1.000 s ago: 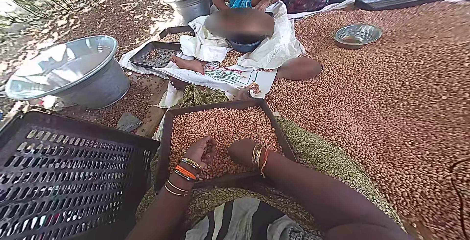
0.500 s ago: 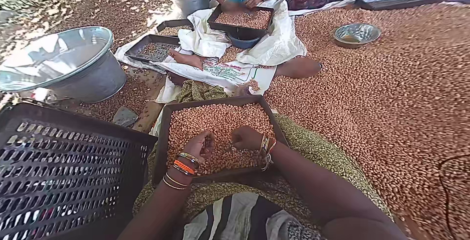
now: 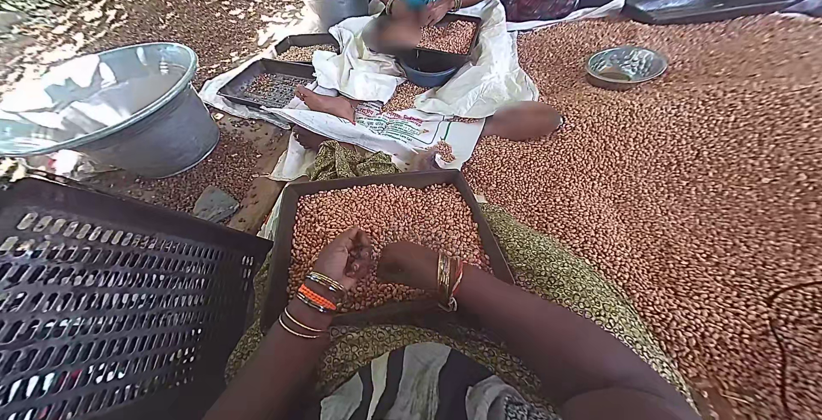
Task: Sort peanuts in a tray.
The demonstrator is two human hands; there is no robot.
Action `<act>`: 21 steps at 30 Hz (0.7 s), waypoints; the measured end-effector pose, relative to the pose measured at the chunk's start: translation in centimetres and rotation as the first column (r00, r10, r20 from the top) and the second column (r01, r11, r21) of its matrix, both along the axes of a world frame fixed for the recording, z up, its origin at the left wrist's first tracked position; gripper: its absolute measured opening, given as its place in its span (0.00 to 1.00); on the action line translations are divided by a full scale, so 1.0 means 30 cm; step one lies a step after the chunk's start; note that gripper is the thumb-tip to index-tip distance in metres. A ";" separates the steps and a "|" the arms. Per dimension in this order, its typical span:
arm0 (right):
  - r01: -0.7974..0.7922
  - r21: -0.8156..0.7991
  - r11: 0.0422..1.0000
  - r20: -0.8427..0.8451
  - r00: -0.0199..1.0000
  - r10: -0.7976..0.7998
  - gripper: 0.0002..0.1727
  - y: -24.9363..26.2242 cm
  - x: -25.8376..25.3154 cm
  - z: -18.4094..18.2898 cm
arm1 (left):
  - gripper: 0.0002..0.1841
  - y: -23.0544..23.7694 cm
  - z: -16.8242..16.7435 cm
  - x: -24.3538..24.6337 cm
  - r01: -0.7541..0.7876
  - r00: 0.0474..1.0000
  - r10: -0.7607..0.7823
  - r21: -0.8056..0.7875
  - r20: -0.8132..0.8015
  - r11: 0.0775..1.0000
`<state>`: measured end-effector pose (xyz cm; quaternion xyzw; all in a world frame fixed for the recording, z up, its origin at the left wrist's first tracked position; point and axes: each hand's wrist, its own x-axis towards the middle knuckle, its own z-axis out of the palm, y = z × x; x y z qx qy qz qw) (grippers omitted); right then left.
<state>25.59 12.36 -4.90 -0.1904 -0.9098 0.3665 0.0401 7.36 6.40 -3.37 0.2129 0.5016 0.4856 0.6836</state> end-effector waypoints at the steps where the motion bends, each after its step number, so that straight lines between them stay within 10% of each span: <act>1: -0.083 0.032 0.996 0.080 0.994 0.080 0.09 -0.009 -0.018 -0.028 | 0.26 0.004 -0.003 0.002 -0.065 0.998 0.065 -0.002 -0.006 0.998; 11: 0.078 0.048 0.996 0.236 0.968 -0.087 0.12 0.036 -0.006 -0.015 | 0.30 0.000 0.000 0.007 -0.001 0.992 -0.011 -0.094 -0.123 0.996; 18: 0.417 -0.006 0.909 -0.503 0.784 -0.364 0.11 -0.038 -0.009 0.068 | 0.38 -0.003 -0.008 -0.002 0.215 0.975 -0.221 -0.112 -0.036 0.970; 21: 0.467 -0.038 0.883 -0.453 0.780 -0.432 0.11 -0.023 -0.008 0.014 | 0.28 -0.012 -0.005 -0.012 0.097 0.993 -0.099 0.029 0.066 0.995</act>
